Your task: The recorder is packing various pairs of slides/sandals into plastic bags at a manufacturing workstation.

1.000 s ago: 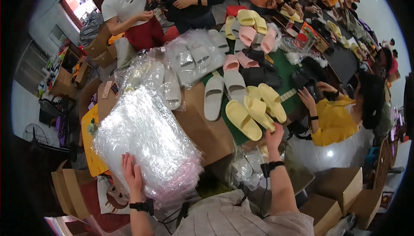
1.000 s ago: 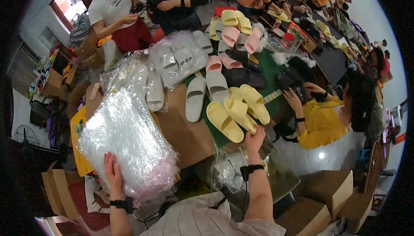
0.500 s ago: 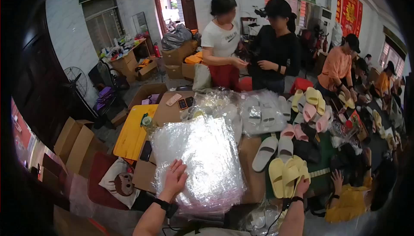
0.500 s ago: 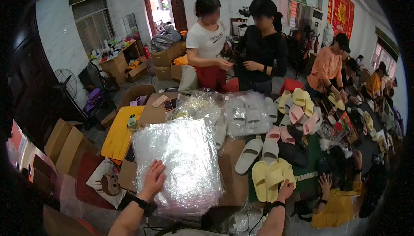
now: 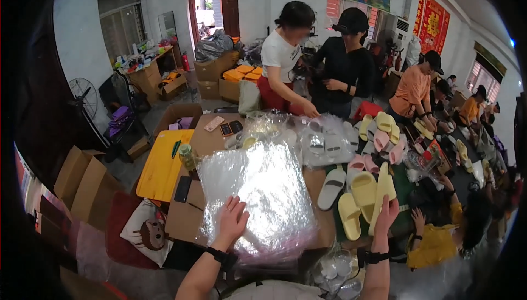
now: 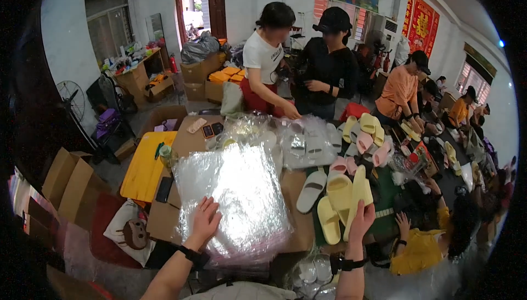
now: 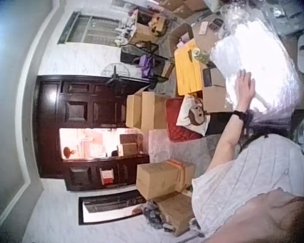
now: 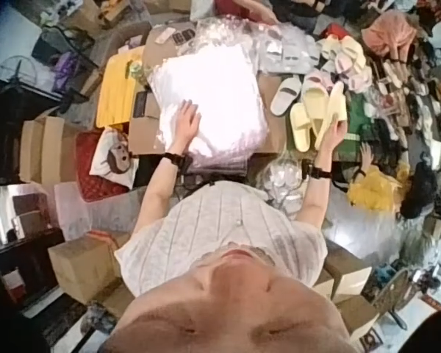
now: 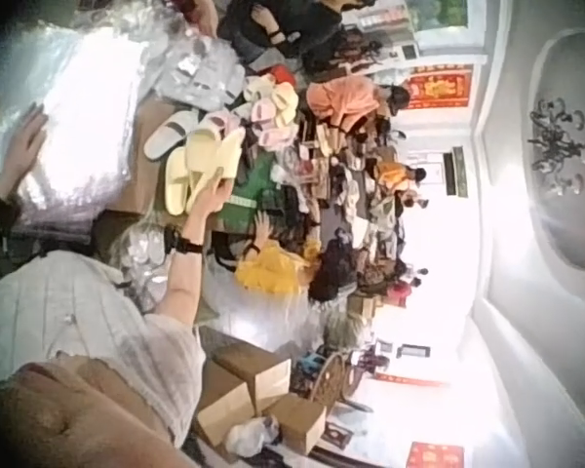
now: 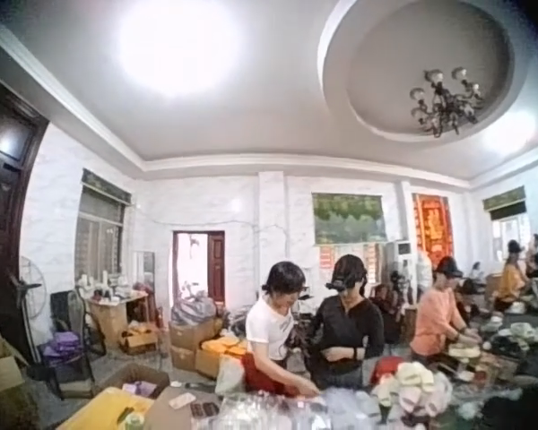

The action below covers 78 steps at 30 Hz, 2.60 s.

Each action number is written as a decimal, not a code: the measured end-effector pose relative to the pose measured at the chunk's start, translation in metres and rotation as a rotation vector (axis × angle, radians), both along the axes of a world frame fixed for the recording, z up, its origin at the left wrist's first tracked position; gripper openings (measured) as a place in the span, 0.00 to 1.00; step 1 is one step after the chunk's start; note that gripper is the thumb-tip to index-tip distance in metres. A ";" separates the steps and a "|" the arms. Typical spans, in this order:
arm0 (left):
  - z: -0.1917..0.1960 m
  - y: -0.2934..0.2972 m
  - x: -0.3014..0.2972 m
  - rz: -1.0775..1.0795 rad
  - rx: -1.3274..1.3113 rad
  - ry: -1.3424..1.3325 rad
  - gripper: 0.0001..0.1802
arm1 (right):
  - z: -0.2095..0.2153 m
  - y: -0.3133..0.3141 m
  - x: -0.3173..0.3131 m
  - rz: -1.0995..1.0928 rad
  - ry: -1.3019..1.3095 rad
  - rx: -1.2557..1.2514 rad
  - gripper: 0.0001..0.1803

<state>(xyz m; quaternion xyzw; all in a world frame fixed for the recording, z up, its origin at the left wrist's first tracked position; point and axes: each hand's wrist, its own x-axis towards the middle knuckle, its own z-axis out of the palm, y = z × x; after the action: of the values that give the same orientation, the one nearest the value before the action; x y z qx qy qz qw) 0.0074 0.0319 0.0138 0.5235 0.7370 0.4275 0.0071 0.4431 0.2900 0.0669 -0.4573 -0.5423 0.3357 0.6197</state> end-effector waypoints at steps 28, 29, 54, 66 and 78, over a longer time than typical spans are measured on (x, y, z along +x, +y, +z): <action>-0.001 -0.003 -0.004 -0.019 -0.054 -0.041 0.23 | 0.038 -0.139 -0.302 0.400 -0.240 0.069 0.09; 0.003 -0.005 -0.002 -0.012 -0.055 -0.046 0.23 | 0.034 -0.136 -0.300 0.362 -0.381 0.123 0.09; 0.010 -0.006 -0.003 0.006 -0.109 0.106 0.25 | -0.029 -0.153 -0.269 0.334 -0.891 0.160 0.19; 0.006 -0.010 -0.008 0.014 -0.129 0.001 0.25 | -0.044 -0.154 -0.273 0.362 -0.706 0.239 0.12; 0.008 -0.019 0.005 0.035 -0.086 0.113 0.23 | 0.010 -0.167 -0.220 0.354 -0.879 0.162 0.17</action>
<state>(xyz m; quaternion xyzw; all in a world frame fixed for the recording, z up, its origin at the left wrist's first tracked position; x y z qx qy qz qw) 0.0124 0.0127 0.0218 0.5331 0.7630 0.3651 -0.0194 0.2228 0.1230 0.0765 -0.4069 -0.8469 0.1674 0.2985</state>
